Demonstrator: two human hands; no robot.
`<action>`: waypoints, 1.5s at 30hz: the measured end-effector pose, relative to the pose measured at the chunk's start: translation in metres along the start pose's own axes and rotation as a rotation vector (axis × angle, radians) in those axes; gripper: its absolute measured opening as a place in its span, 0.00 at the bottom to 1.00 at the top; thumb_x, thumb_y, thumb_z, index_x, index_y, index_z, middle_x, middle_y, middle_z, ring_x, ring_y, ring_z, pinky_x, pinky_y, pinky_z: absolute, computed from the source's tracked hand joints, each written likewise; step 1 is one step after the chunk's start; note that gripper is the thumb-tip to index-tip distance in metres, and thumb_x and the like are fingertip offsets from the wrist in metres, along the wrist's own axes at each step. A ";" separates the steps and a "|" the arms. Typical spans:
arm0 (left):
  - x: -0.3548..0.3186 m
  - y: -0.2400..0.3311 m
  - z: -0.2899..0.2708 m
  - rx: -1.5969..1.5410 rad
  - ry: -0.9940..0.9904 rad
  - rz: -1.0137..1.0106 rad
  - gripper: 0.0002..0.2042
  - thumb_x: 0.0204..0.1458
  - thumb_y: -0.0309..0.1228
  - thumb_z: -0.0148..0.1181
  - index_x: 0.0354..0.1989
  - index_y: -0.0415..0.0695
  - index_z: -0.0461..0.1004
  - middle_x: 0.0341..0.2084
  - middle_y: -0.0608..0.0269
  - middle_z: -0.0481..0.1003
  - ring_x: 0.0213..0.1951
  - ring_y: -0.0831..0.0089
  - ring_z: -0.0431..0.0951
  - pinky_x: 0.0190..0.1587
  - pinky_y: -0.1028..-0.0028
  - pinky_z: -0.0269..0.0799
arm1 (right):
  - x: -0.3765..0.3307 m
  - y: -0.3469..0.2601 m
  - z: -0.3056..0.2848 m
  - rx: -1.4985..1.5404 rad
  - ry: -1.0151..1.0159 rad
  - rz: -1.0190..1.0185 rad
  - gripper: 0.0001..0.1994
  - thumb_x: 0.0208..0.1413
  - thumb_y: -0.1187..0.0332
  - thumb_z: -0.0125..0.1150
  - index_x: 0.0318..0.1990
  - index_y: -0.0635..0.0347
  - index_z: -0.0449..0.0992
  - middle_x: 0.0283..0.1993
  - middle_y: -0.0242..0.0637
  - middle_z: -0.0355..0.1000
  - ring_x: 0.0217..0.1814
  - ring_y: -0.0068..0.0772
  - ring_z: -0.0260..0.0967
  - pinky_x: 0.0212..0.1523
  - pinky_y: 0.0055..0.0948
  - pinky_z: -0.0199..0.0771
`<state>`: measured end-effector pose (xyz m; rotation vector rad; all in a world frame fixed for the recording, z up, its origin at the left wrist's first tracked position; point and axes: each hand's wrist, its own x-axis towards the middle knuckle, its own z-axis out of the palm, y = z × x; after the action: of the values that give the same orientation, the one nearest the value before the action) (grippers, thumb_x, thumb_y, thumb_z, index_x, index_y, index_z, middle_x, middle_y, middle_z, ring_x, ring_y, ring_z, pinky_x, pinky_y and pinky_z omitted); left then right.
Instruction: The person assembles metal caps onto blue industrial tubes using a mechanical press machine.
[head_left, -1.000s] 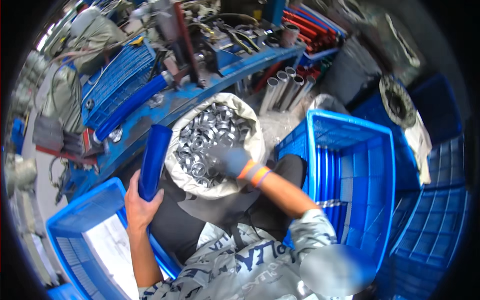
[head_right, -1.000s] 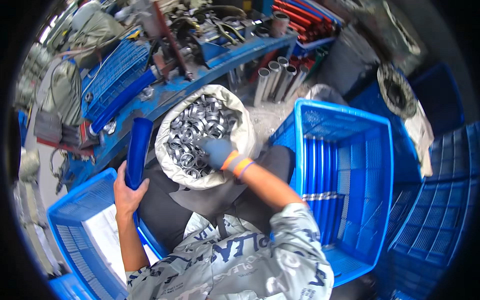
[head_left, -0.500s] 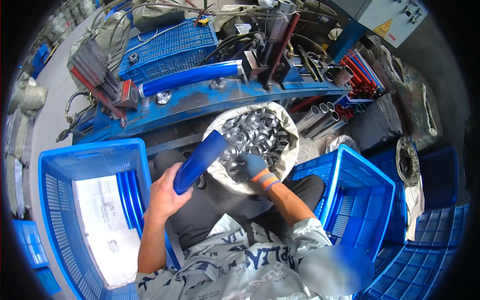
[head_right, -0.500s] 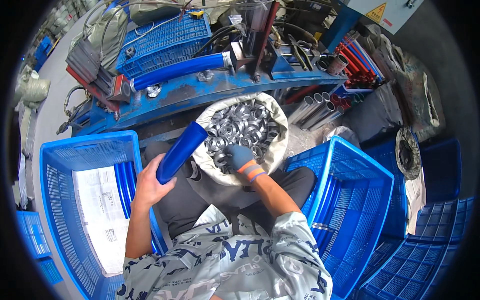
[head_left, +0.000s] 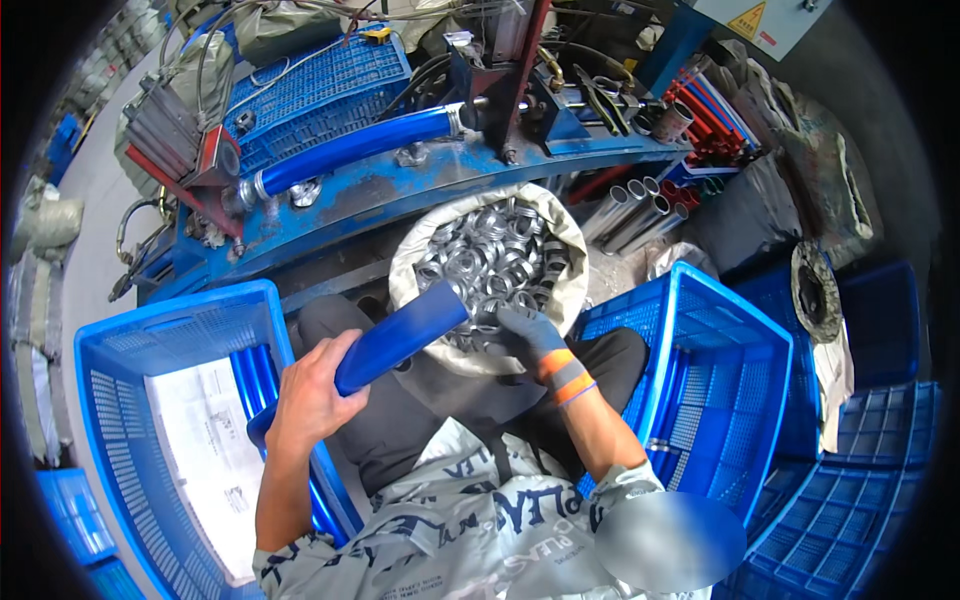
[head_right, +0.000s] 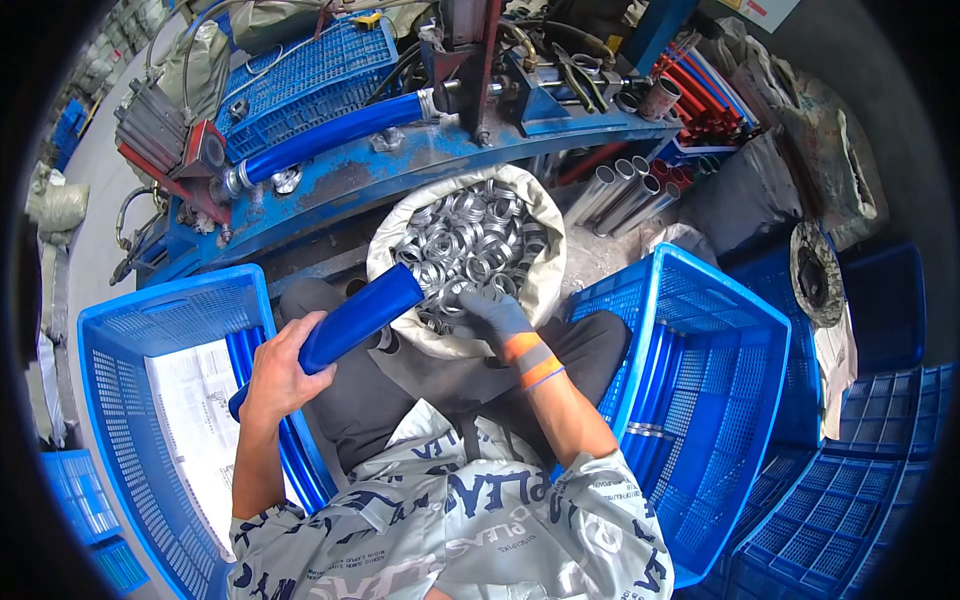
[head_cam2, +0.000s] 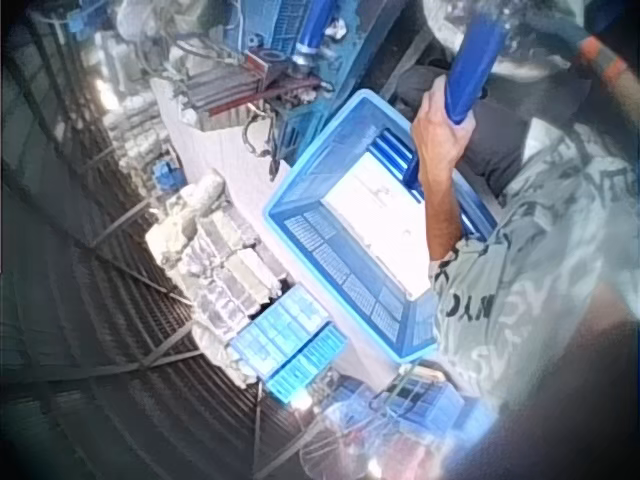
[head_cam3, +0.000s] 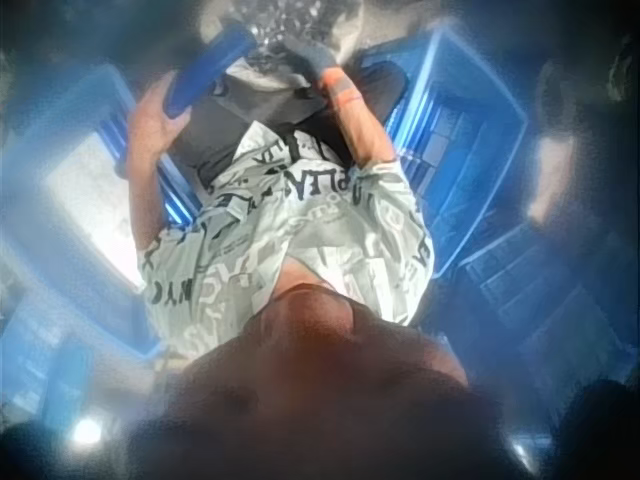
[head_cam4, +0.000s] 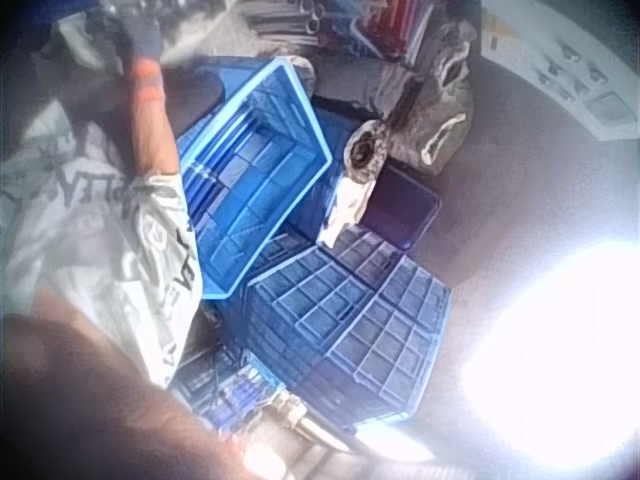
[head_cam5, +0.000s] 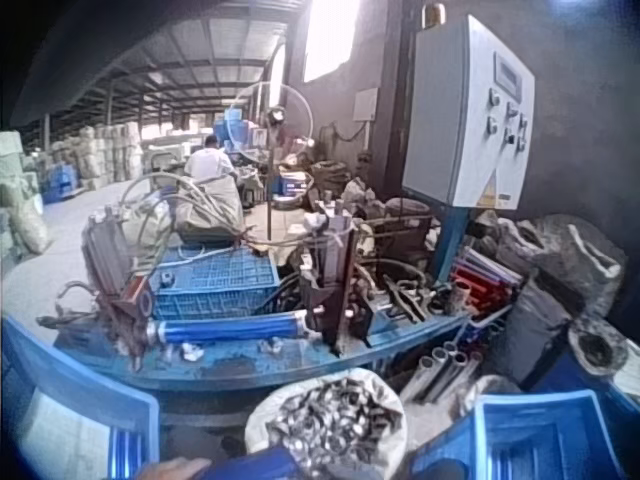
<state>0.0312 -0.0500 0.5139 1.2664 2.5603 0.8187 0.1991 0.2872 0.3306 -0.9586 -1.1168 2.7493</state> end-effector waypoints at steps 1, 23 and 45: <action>0.001 0.002 0.000 0.000 -0.007 0.008 0.31 0.50 0.28 0.77 0.67 0.48 0.81 0.46 0.50 0.85 0.48 0.43 0.88 0.50 0.52 0.84 | -0.004 0.007 -0.002 0.163 -0.138 -0.068 0.23 0.72 0.59 0.78 0.66 0.65 0.85 0.64 0.42 0.86 0.64 0.42 0.87 0.59 0.41 0.92; -0.002 0.009 -0.018 0.134 -0.080 0.114 0.38 0.39 0.23 0.81 0.67 0.47 0.84 0.44 0.54 0.86 0.41 0.53 0.89 0.48 0.61 0.86 | -0.060 -0.023 0.064 -0.075 -0.391 -0.478 0.49 0.57 0.79 0.80 0.86 0.70 0.61 0.78 0.47 0.74 0.76 0.36 0.76 0.79 0.38 0.74; -0.010 0.001 -0.006 -0.566 0.303 -0.125 0.36 0.50 0.28 0.84 0.70 0.36 0.78 0.56 0.55 0.86 0.53 0.69 0.86 0.60 0.67 0.80 | 0.060 0.011 -0.028 -1.512 -0.091 -0.552 0.38 0.64 0.45 0.77 0.78 0.52 0.78 0.70 0.56 0.82 0.75 0.62 0.78 0.77 0.56 0.74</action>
<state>0.0360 -0.0596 0.5182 0.8490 2.3092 1.6577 0.1681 0.3106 0.2757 -0.3018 -2.8876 1.1839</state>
